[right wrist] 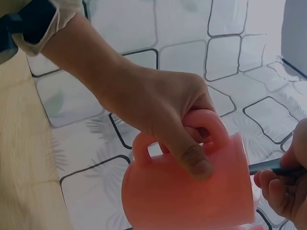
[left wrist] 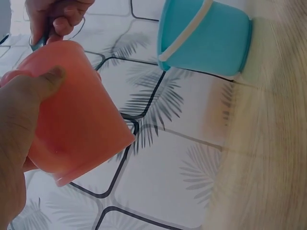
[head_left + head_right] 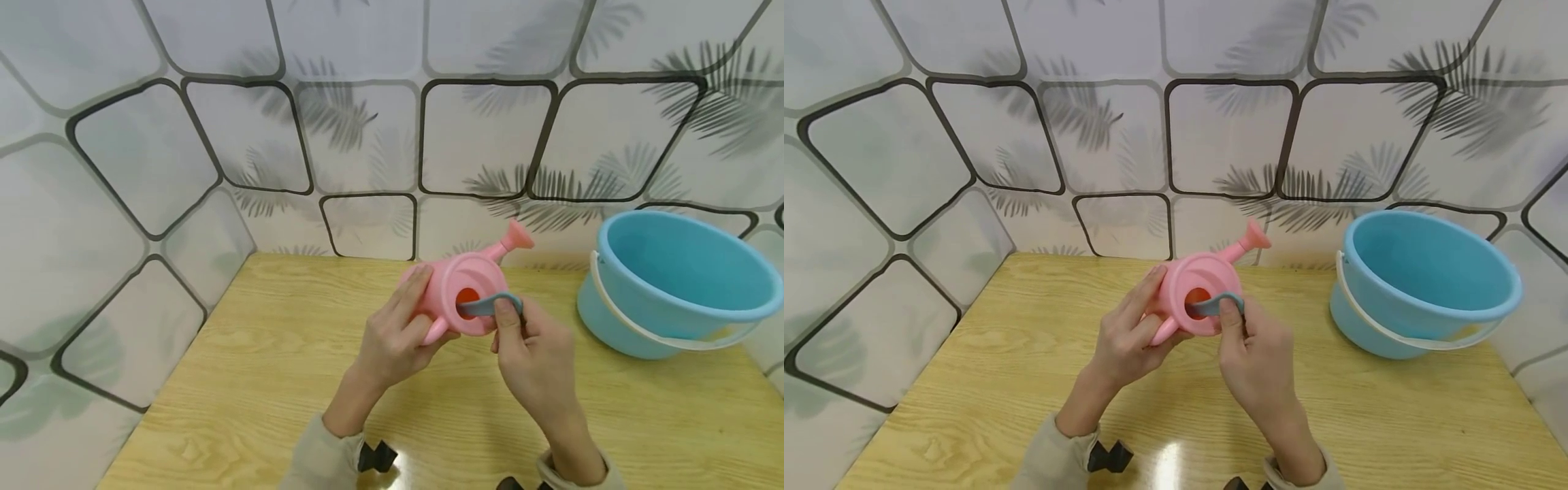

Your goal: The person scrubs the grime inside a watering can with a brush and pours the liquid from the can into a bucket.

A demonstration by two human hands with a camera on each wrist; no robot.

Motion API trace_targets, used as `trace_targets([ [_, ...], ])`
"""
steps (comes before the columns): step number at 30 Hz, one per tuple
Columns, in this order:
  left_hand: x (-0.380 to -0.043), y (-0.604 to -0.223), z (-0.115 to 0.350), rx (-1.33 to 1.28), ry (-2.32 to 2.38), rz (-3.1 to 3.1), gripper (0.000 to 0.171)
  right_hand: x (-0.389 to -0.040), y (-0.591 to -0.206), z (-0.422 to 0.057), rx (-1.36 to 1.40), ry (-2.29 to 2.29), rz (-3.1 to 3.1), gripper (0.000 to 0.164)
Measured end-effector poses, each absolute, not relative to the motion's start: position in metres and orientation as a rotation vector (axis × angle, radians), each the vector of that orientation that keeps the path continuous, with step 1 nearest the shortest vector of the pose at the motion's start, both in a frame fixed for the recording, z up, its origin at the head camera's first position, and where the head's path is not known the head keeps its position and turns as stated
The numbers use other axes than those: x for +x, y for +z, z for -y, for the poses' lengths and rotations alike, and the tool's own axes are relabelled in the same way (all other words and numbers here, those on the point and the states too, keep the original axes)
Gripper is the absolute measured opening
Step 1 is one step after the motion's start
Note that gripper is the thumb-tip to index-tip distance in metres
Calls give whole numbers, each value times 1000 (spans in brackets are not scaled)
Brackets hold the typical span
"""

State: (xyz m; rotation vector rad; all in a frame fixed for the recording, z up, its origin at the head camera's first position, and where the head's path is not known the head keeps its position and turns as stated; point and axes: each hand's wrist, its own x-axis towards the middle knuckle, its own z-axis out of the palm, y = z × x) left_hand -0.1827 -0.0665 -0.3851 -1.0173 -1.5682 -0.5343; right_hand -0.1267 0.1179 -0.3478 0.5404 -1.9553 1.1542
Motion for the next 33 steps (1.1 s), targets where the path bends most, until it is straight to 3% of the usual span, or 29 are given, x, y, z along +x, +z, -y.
trace_targets([
  [6, -181, -387, 67, -1035, -532, 1579, 49, -131, -346, -124, 633, 880, 1977, 46],
  [14, -176, -387, 73, -1049, -518, 1647, 51, -128, -348, -128, 674, 841, 2108, 45],
  [20, -172, -383, 76, -1043, -538, 1664, 51, -128, -350, -122, 624, 1092, 2075, 32],
  [33, -171, -381, 81, -1025, -548, 1679, 49, -115, -341, -117, 425, 1561, 1937, 36],
])
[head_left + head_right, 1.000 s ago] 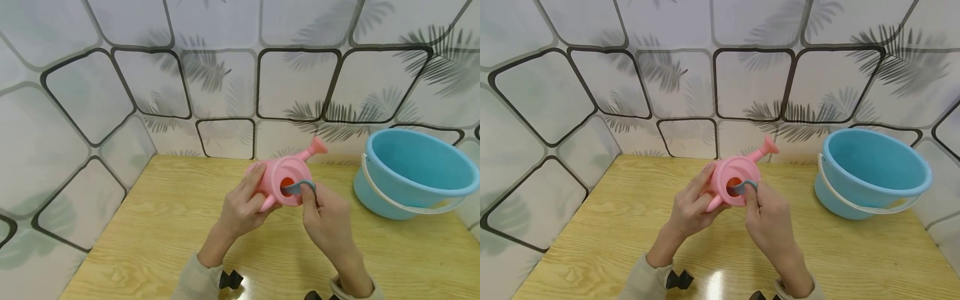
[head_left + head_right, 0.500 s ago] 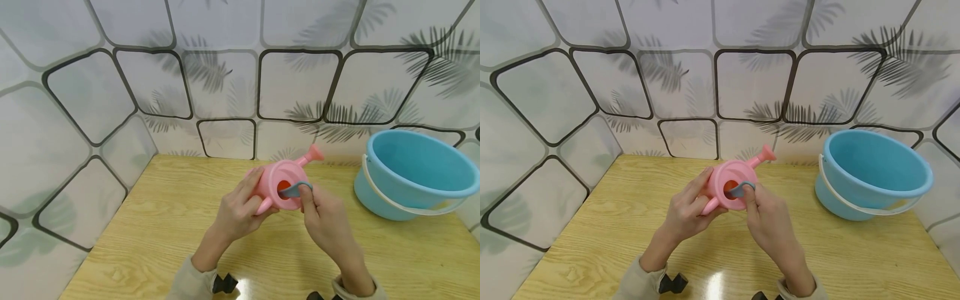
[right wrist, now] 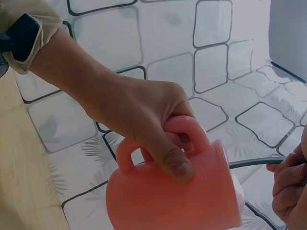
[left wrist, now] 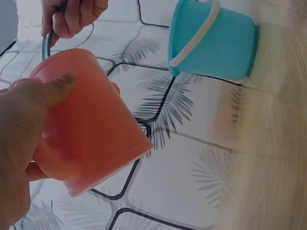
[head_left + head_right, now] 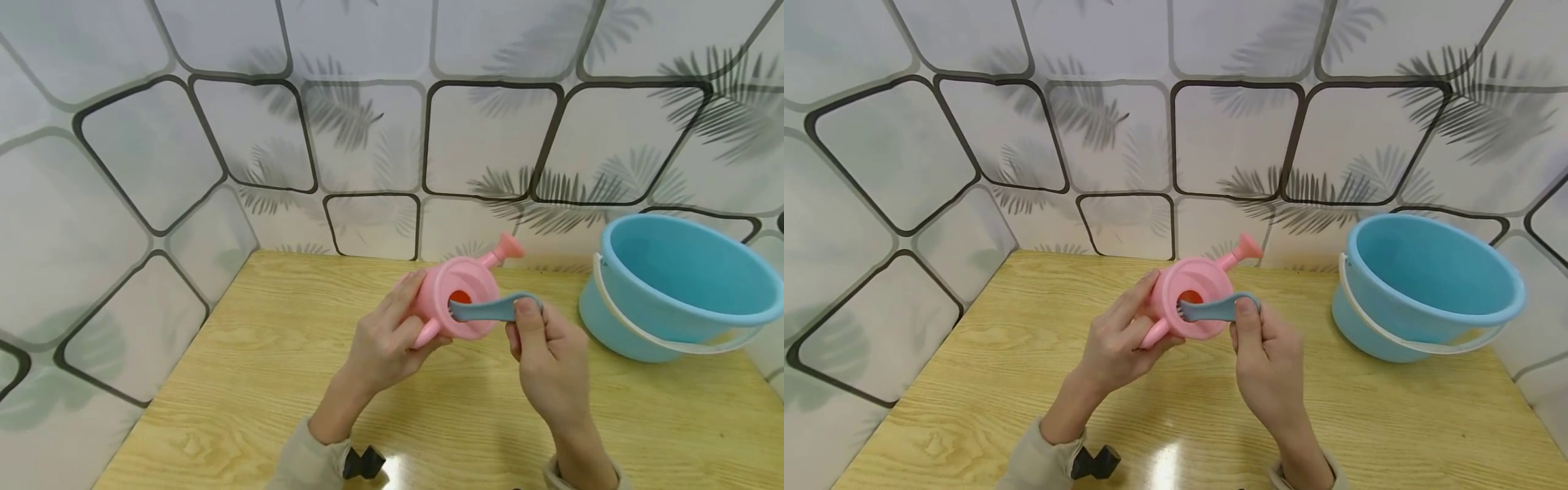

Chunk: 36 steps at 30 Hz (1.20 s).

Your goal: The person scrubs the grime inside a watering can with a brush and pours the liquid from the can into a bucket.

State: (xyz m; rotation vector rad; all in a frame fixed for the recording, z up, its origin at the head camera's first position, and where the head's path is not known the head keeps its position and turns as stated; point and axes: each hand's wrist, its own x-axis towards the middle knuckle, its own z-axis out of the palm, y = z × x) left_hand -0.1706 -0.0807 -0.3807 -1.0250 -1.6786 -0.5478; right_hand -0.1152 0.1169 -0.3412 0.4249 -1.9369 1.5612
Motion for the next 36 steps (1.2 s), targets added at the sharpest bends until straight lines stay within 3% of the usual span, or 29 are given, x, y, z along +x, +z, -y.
trace_targets([
  [11, -172, -392, 79, -1028, -576, 1750, 48, -113, -340, -112, 381, 1632, 2001, 34],
  [21, -173, -395, 77, -1030, -581, 1740, 48, -124, -351, -104, 551, 1739, 1981, 34],
  [29, -177, -399, 80, -1030, -570, 1773, 48, -121, -344, -118, 435, 1966, 1831, 34],
  [36, -176, -400, 75, -1040, -551, 1759, 49, -128, -353, -107, 480, 1780, 2002, 32],
])
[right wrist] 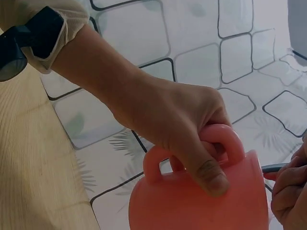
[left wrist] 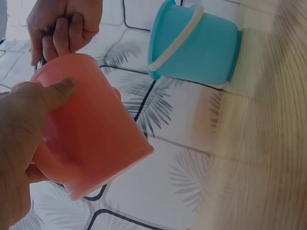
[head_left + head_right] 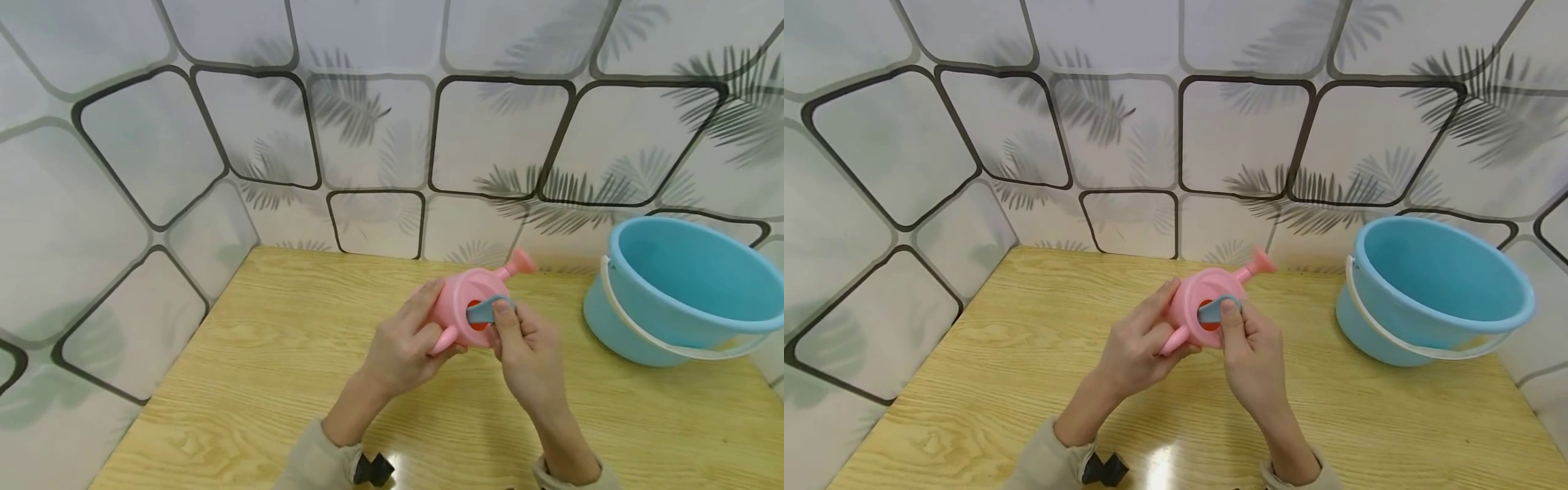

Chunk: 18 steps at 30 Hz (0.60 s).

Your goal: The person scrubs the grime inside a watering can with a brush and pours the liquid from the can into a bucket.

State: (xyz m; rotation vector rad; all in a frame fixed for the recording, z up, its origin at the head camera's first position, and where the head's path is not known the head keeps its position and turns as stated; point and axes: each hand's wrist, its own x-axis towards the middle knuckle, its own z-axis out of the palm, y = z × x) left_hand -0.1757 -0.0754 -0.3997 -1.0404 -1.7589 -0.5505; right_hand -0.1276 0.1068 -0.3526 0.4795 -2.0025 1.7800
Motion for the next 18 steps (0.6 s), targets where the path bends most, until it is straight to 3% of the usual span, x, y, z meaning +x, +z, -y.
trace_targets([
  [18, -175, -399, 75, -1029, -516, 1777, 49, -129, -349, -114, 391, 2039, 1945, 34],
])
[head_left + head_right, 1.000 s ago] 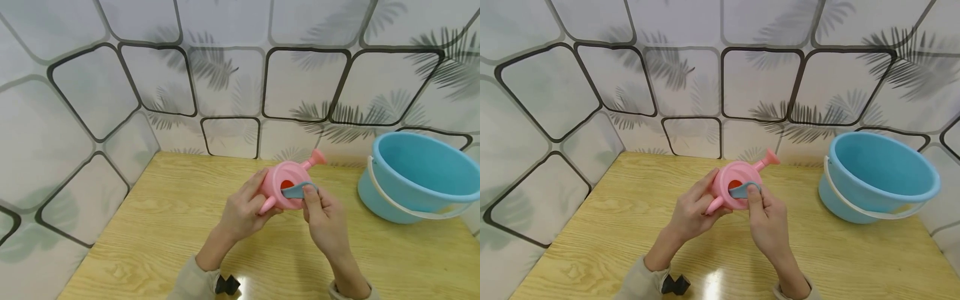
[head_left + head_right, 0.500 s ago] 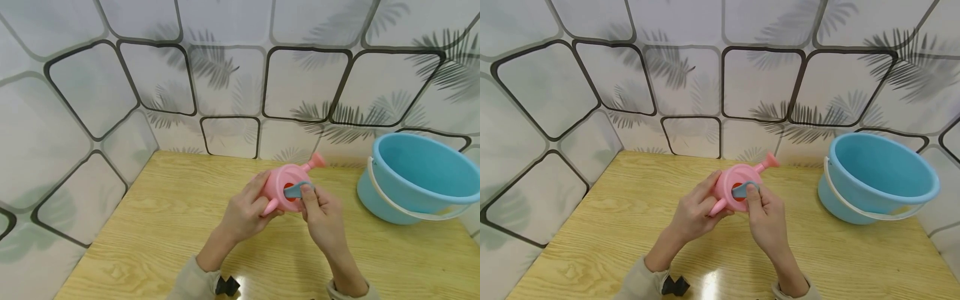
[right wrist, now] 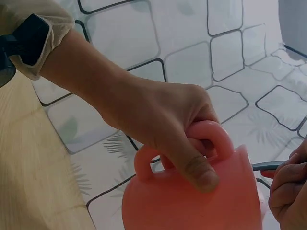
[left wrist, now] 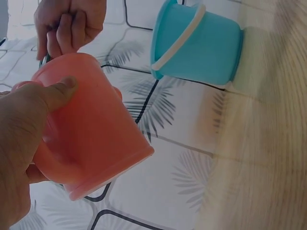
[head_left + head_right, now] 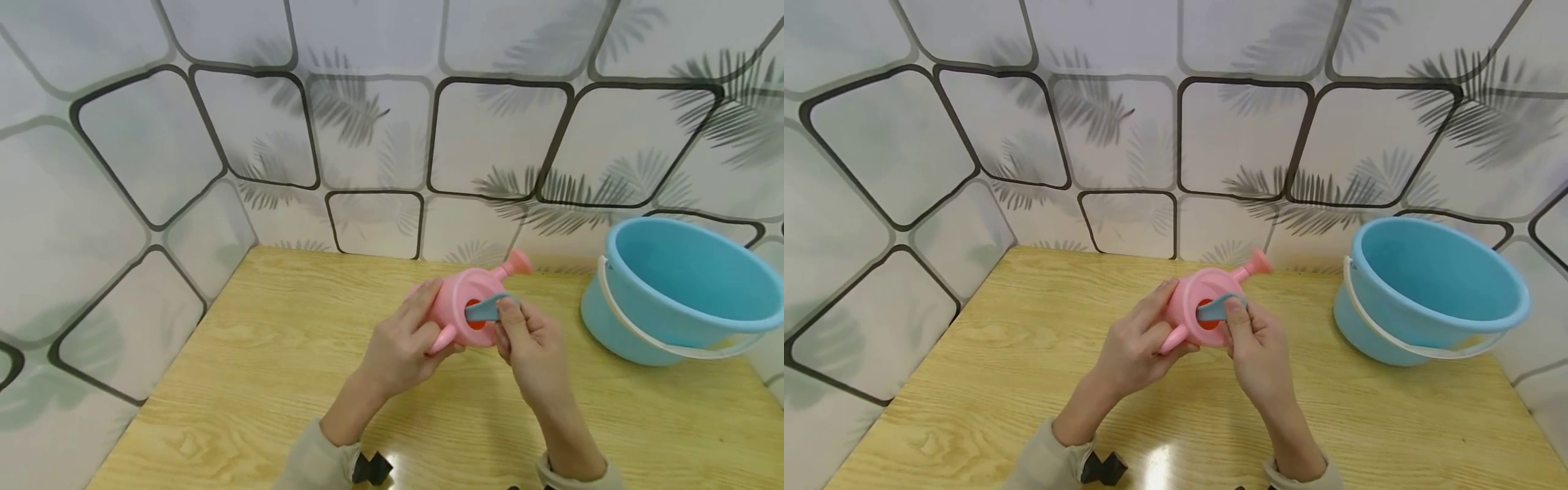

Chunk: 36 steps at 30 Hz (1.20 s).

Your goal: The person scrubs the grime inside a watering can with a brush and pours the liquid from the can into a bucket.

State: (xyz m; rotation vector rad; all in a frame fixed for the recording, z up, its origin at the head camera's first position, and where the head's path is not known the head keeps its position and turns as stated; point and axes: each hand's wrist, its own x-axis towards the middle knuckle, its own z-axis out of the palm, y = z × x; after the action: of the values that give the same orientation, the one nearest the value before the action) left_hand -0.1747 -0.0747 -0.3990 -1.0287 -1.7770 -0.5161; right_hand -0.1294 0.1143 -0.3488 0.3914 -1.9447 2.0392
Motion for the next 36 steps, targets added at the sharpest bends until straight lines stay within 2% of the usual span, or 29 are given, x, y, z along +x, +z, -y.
trace_targets([
  [7, -176, -399, 78, -1012, -537, 1779, 49, -127, -344, -122, 431, 2111, 1732, 33],
  [17, -175, -402, 76, -995, -565, 1762, 49, -126, -349, -113, 503, 2088, 1817, 30],
  [22, -177, -403, 76, -994, -575, 1765, 49, -124, -345, -118, 457, 2115, 1718, 31],
  [30, -173, -404, 75, -997, -585, 1753, 48, -120, -348, -101, 355, 1961, 2004, 34],
  [36, -174, -400, 77, -1009, -559, 1759, 48, -115, -338, -113, 319, 2050, 1856, 34],
])
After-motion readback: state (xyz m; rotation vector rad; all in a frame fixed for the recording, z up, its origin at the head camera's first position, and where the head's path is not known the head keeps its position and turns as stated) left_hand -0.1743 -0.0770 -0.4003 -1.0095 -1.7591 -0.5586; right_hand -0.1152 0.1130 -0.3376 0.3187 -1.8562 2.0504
